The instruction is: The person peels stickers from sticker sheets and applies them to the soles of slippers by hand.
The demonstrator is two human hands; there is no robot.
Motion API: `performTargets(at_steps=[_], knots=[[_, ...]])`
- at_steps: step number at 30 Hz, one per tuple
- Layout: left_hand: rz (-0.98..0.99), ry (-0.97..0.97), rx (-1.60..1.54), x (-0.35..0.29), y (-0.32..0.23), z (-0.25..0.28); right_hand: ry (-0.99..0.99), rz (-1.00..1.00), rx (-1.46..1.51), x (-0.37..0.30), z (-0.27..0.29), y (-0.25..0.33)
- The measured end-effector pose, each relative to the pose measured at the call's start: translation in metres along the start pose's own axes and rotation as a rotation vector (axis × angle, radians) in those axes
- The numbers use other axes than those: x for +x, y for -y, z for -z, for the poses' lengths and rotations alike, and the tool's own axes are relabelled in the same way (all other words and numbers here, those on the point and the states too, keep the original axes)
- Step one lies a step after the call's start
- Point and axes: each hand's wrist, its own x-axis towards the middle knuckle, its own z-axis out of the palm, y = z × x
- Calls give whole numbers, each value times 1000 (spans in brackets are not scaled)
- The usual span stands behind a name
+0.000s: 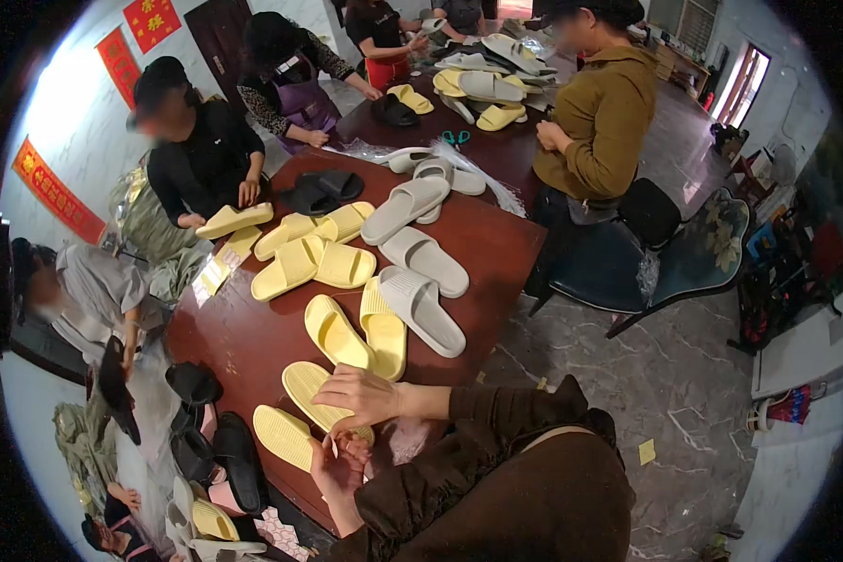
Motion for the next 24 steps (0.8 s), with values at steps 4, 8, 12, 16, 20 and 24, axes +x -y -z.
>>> performTargets(at_steps=[4,8,12,16,20,24], knots=[[-42,57,43,9,-5,-3,-5,39,-15,3,4,-9],[-16,-44,58,12,-13,-6,-3,43,2,-4,-1,-16],[-110,-97,146,16,-15,6,36,14,1,-13,-2,-24],[-340,-277,671,13,-20,15,165,-63,-1,-29,-15,-22],[-360,-201,944,10,-4,28,287,-740,652,-38,-35,1],[-343,-147,1034,1,3,27,376,-678,600,-39,-35,15]])
